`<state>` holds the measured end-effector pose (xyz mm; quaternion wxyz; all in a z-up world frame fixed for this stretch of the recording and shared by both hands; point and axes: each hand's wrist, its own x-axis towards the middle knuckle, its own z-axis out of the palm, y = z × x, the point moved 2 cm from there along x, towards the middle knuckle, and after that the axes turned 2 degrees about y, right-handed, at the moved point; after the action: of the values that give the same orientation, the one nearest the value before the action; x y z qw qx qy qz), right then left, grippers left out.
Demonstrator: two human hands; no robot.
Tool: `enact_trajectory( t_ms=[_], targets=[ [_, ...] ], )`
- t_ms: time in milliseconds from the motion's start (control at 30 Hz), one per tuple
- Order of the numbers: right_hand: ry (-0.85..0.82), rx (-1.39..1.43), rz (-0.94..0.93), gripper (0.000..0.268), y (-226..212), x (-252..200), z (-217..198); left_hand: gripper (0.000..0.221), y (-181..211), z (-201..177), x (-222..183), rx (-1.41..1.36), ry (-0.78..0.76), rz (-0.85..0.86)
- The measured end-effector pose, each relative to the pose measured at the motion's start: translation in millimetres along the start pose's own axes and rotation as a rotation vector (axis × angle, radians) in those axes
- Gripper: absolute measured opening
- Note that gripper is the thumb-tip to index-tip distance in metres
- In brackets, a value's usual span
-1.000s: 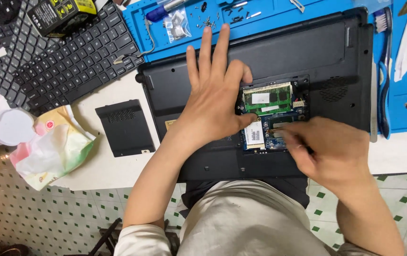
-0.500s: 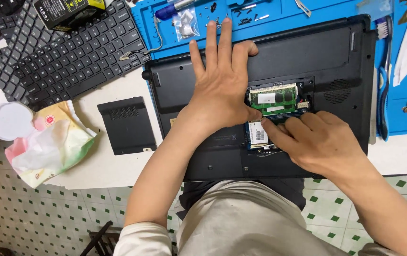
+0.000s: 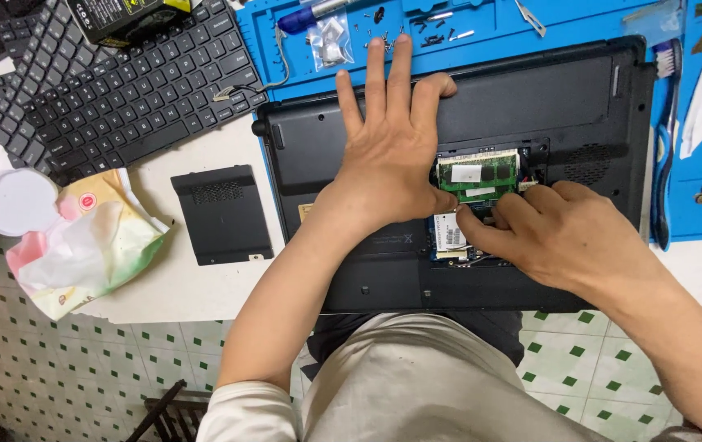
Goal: Finishing the disassembly of a laptop by disconnecting internal ribbon cables and components using tweezers.
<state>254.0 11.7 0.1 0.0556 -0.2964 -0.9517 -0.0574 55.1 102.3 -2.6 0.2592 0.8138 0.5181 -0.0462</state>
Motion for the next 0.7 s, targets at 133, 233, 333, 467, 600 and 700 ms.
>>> enact_trajectory(
  t_ms=[133, 233, 333, 467, 600, 700],
  targets=[
    [-0.036, 0.037, 0.001, 0.047, 2.1, 3.4, 2.0, 0.115, 0.6, -0.2, -0.7, 0.011, 0.014, 0.014],
    [-0.04, 0.036, -0.001, 0.051, 3.3, 4.5, 3.1, 0.115, 1.2, -0.6, -0.9, 0.012, 0.013, 0.013],
    [-0.047, 0.067, 0.0, 0.062, 3.5, 4.4, 6.9, 0.115, 0.5, 0.9, -1.3, 0.025, 0.021, 0.012],
    [-0.101, 0.067, 0.002, 0.062, 4.7, 4.1, 7.0, 0.116, 0.6, 1.3, -0.2, 0.034, 0.017, 0.011],
    [-0.144, 0.06, -0.009, 0.066, 6.2, 6.2, 4.0, 0.115, -0.1, 2.1, -0.6, 0.035, 0.013, 0.014],
    [-0.156, 0.064, -0.018, 0.06, 7.3, 4.7, 5.2, 0.117, -1.7, 0.5, -3.5, 0.025, 0.032, 0.024]
  ],
)
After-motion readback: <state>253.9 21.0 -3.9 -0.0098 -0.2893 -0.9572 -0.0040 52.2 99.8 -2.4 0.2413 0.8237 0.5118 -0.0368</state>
